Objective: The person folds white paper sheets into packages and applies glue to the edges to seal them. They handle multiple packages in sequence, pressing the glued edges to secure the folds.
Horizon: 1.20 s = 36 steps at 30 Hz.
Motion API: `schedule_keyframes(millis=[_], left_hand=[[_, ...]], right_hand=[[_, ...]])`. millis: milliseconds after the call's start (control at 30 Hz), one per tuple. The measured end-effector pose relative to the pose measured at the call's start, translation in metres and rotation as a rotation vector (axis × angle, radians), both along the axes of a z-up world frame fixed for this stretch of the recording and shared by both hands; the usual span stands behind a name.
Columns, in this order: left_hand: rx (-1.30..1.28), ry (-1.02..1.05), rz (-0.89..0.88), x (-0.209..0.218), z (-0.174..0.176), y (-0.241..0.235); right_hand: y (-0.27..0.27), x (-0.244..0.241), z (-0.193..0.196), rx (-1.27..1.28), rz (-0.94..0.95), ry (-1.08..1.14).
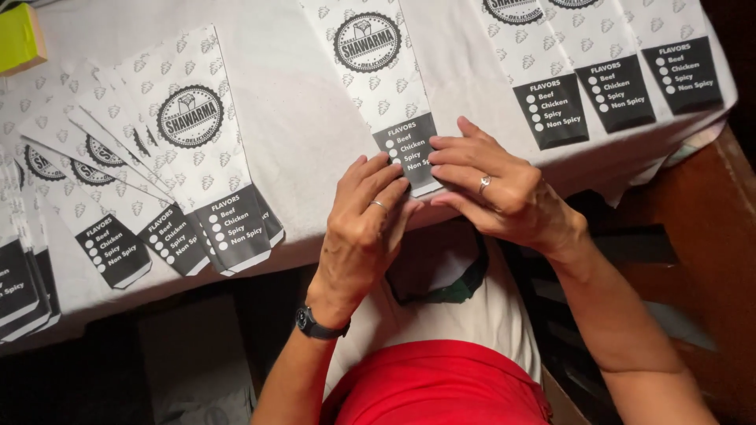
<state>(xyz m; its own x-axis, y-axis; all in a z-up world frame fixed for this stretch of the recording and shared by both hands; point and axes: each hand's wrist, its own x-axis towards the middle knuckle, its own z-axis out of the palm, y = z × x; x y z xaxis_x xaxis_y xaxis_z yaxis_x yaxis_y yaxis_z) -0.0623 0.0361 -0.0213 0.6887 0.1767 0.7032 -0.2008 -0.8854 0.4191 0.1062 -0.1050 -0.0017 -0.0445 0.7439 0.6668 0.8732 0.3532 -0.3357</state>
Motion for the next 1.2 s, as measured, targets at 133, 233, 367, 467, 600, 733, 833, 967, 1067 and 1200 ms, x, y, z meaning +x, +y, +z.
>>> schedule_keyframes(millis=[133, 233, 367, 467, 600, 733, 833, 967, 1067, 1200], left_hand=[[-0.014, -0.024, -0.006, -0.001, -0.008, -0.003], [-0.016, -0.054, 0.001, 0.001, -0.009, -0.004], [-0.038, -0.084, 0.037, 0.005, -0.006, -0.006], [-0.107, -0.079, 0.105, 0.01, 0.0, -0.012], [-0.178, -0.06, 0.185, 0.013, 0.005, -0.016], [-0.23, -0.012, 0.212, 0.017, 0.009, -0.018], [-0.221, 0.019, 0.297, 0.019, 0.009, -0.019], [-0.314, 0.101, 0.147, 0.011, 0.014, -0.006], [-0.325, 0.138, 0.044, 0.008, 0.017, 0.004], [-0.214, 0.295, -0.019, 0.011, 0.001, 0.015]], right_hand=[[-0.003, -0.002, 0.0, -0.003, 0.024, 0.006], [-0.005, -0.004, 0.0, 0.027, 0.033, 0.03], [-0.001, -0.007, 0.0, 0.029, -0.032, 0.106], [0.003, -0.013, 0.002, -0.006, -0.153, 0.22], [0.007, -0.016, 0.008, -0.097, -0.27, 0.357], [0.008, -0.016, 0.008, -0.119, -0.282, 0.374], [0.007, -0.014, 0.007, -0.149, -0.292, 0.408], [0.004, -0.009, 0.009, -0.163, -0.241, 0.5], [-0.001, -0.006, 0.008, -0.126, -0.207, 0.495], [-0.025, 0.004, 0.012, 0.025, -0.367, 0.258]])
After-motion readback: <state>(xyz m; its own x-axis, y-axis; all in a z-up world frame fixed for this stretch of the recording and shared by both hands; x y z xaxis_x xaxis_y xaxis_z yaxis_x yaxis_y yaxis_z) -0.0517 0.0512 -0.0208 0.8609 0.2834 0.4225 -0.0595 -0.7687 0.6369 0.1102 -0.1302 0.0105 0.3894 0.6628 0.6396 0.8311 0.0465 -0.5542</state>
